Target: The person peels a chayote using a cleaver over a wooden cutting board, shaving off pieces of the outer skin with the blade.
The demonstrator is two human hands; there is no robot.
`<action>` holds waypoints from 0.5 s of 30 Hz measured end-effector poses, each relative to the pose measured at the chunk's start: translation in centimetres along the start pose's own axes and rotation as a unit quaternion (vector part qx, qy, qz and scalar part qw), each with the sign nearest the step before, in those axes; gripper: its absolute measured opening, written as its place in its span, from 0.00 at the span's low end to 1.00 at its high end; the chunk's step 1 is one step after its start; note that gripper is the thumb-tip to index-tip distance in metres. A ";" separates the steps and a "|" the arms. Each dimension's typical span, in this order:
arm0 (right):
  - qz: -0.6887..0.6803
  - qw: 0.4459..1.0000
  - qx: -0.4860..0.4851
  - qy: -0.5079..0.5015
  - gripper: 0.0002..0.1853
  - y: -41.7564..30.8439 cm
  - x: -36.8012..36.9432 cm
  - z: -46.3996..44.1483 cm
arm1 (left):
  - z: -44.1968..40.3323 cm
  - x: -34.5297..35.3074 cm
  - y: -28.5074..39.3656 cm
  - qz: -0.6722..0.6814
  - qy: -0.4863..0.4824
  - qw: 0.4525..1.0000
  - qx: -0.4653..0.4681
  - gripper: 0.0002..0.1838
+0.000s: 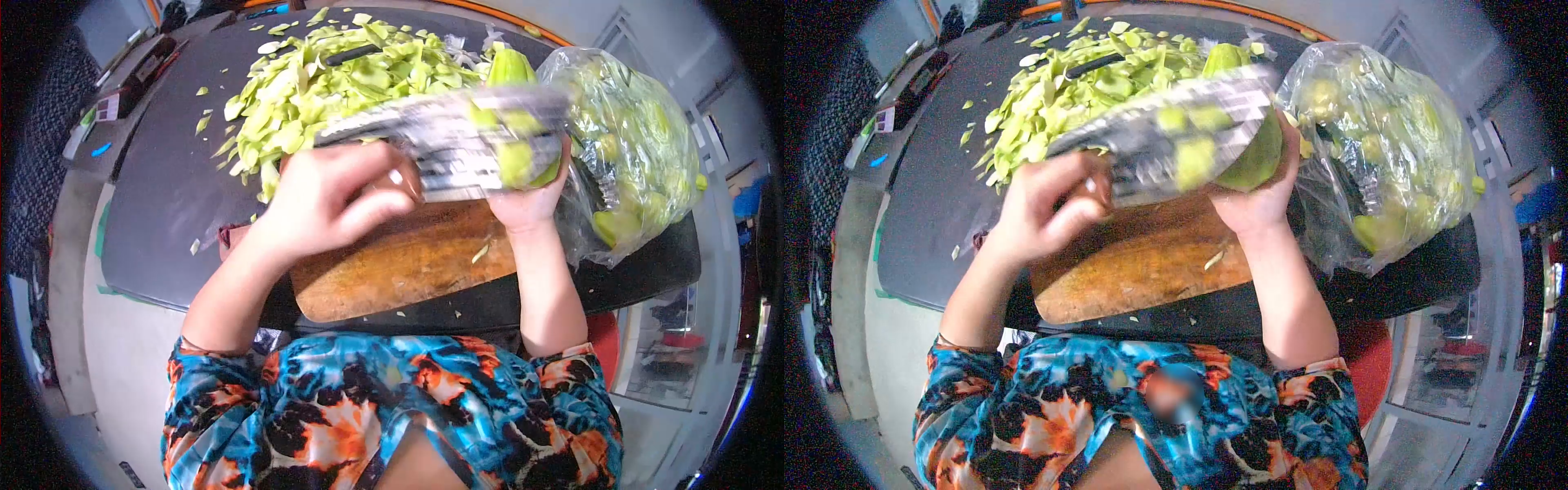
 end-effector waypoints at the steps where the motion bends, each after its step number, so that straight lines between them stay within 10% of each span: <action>1: 0.051 0.997 0.007 -0.063 0.32 0.0 -2.5 -1.2 | -0.1 0.4 0.3 -0.006 -0.013 0.999 0.034 0.19; 13: -0.017 0.997 0.056 -0.054 0.36 1.0 -0.6 0.3 | -0.1 0.6 -0.6 -0.120 -0.019 0.992 -0.031 0.16; 14: 0.051 0.938 0.127 -0.318 0.38 0.7 -0.3 -0.6 | 0.3 -0.2 -2.6 -0.097 0.088 0.987 -0.094 0.15; 15: 0.079 0.933 0.124 -0.329 0.38 0.6 0.8 -0.4 | 0.5 -1.5 -5.3 0.010 0.158 0.965 -0.210 0.15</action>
Point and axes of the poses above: each hand's wrist, its own z-axis away from the middle knuckle, its own x-axis out of the palm, y = z × x, the point moved 4 cm from there along -z, towards the middle knuckle, and after that the axes turned 11 degrees about -y, right-handed, at the moved point
